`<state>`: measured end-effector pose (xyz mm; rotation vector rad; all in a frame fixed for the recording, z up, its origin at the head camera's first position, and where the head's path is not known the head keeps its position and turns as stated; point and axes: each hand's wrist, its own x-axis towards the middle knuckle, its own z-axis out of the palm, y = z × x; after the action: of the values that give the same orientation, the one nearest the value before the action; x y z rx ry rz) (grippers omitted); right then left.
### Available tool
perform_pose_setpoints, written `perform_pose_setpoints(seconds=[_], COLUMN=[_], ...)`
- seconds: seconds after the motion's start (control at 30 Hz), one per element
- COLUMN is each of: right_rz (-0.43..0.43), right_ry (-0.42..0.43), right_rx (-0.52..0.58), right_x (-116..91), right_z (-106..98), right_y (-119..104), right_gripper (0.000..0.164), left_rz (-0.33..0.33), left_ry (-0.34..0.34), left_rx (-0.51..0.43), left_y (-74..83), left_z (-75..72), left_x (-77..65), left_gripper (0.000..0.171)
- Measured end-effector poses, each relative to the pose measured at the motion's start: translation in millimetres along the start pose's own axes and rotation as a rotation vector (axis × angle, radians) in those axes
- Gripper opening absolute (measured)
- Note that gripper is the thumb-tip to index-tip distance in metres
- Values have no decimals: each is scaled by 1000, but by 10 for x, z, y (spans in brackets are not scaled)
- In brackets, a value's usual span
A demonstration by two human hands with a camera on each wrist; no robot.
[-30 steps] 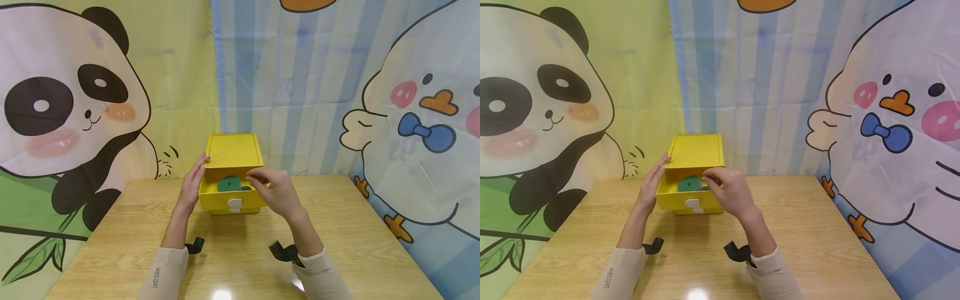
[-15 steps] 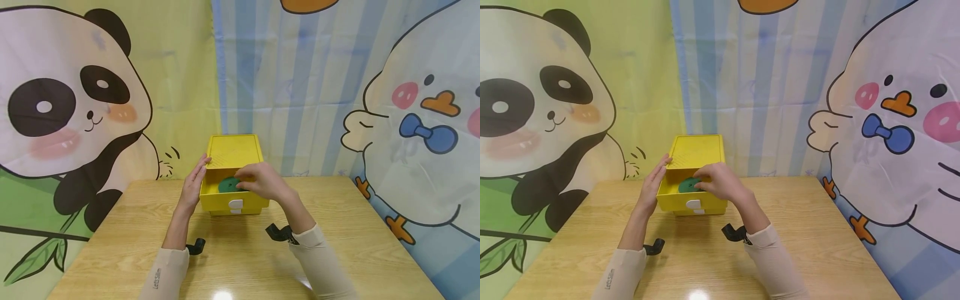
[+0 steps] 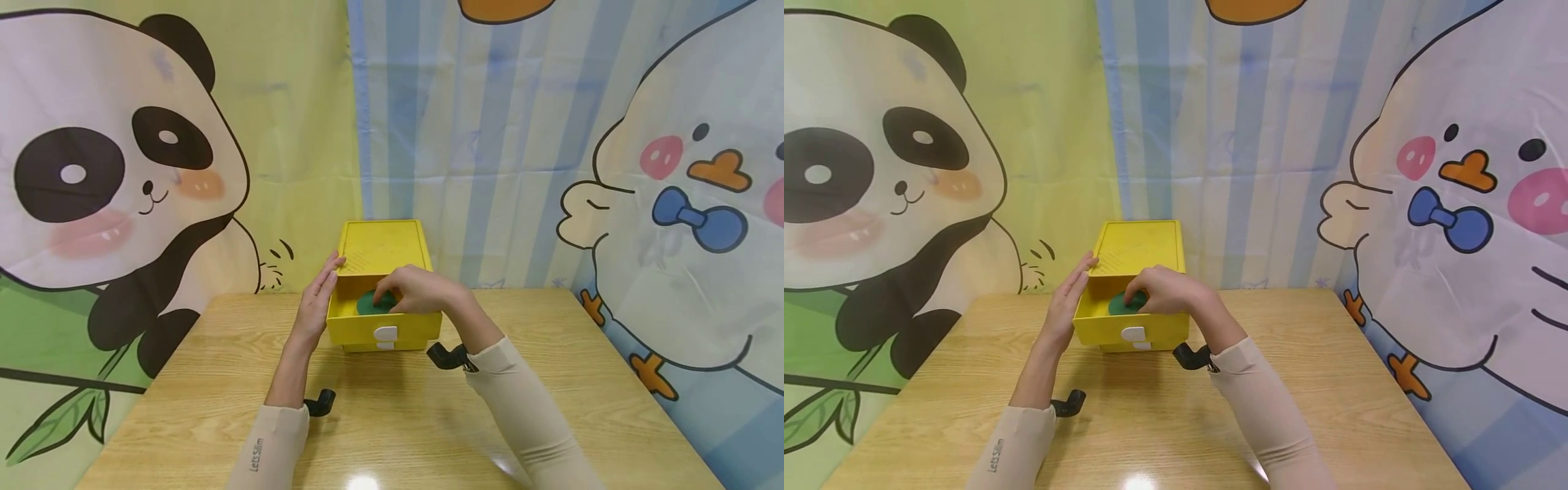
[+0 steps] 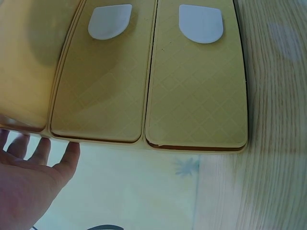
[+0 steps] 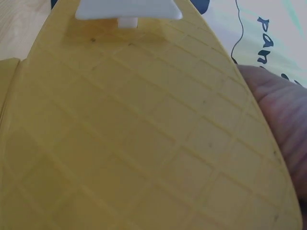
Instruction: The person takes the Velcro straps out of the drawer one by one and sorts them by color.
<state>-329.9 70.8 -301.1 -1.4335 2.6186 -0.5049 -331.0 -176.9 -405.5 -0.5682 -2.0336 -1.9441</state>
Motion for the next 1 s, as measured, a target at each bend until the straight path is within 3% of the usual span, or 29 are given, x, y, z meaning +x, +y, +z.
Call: perform_pose_setpoints(seconds=[0.73, 1.0], right_rz=[19, -18], right_ry=[-4, 0], right_rx=[10, 179], right_x=[19, -64], right_z=[25, -39], right_y=[29, 58], right_gripper=[11, 11], left_rz=[1, 5], left_ry=[0, -2], left_rx=[-10, -12], left_y=[-1, 8], left_z=[13, 6], left_x=[-11, -19], left_gripper=[50, 50])
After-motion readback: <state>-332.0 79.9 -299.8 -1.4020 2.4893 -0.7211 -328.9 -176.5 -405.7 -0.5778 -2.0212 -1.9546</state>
